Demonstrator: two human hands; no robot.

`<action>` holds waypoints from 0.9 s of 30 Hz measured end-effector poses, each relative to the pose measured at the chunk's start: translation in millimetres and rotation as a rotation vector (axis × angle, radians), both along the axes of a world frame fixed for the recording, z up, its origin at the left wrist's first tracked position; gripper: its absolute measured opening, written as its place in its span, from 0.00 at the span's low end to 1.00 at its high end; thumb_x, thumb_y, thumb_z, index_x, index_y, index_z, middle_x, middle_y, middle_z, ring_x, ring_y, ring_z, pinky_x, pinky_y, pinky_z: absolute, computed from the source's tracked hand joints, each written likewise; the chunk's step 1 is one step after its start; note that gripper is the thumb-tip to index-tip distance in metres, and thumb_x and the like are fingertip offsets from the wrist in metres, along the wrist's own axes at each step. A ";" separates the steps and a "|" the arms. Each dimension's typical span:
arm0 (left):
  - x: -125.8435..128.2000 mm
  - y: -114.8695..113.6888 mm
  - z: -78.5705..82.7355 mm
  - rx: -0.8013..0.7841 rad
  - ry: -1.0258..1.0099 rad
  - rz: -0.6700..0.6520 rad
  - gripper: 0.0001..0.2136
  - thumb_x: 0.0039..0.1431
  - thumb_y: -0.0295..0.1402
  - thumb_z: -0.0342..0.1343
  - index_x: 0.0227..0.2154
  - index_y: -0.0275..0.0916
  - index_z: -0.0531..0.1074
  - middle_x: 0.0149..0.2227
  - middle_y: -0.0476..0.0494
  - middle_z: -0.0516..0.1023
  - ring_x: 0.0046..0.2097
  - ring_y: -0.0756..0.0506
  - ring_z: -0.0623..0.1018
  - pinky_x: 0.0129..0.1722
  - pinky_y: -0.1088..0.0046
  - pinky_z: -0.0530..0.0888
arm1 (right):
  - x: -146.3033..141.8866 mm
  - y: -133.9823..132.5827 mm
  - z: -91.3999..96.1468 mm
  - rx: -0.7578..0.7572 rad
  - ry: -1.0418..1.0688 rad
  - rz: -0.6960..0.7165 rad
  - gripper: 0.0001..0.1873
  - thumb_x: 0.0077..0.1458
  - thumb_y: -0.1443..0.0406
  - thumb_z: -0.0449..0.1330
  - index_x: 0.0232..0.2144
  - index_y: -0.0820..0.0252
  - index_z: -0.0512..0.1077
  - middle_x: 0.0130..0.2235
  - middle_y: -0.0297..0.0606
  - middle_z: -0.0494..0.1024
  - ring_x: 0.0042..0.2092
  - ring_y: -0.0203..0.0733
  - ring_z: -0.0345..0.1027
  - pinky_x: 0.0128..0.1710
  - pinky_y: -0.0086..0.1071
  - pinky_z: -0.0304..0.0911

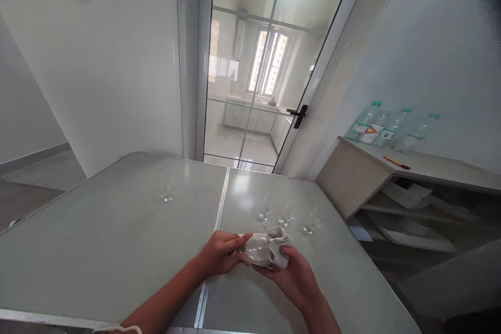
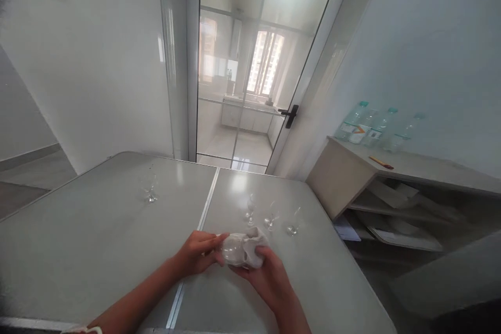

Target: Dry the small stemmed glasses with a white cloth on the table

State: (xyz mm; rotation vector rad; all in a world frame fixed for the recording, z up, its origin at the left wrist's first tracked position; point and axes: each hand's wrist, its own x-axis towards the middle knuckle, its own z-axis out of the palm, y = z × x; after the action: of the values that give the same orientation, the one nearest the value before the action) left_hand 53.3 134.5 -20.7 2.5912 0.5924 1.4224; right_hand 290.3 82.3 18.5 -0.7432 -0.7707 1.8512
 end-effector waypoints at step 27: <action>8.2 -7.5 7.1 0.146 0.170 0.102 0.23 0.69 0.40 0.55 0.63 0.39 0.64 0.32 0.47 0.82 0.27 0.49 0.79 0.26 0.74 0.71 | 16.1 18.5 -24.5 -0.018 -0.110 0.106 0.13 0.49 0.61 0.67 0.38 0.58 0.77 0.44 0.43 0.81 0.49 0.52 0.73 0.50 0.44 0.67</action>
State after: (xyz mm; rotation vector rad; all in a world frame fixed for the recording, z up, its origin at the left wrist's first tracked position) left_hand 61.5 127.1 -13.6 2.8559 0.6758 1.3292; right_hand 306.4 100.8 -6.0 -0.8357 -0.8799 1.9262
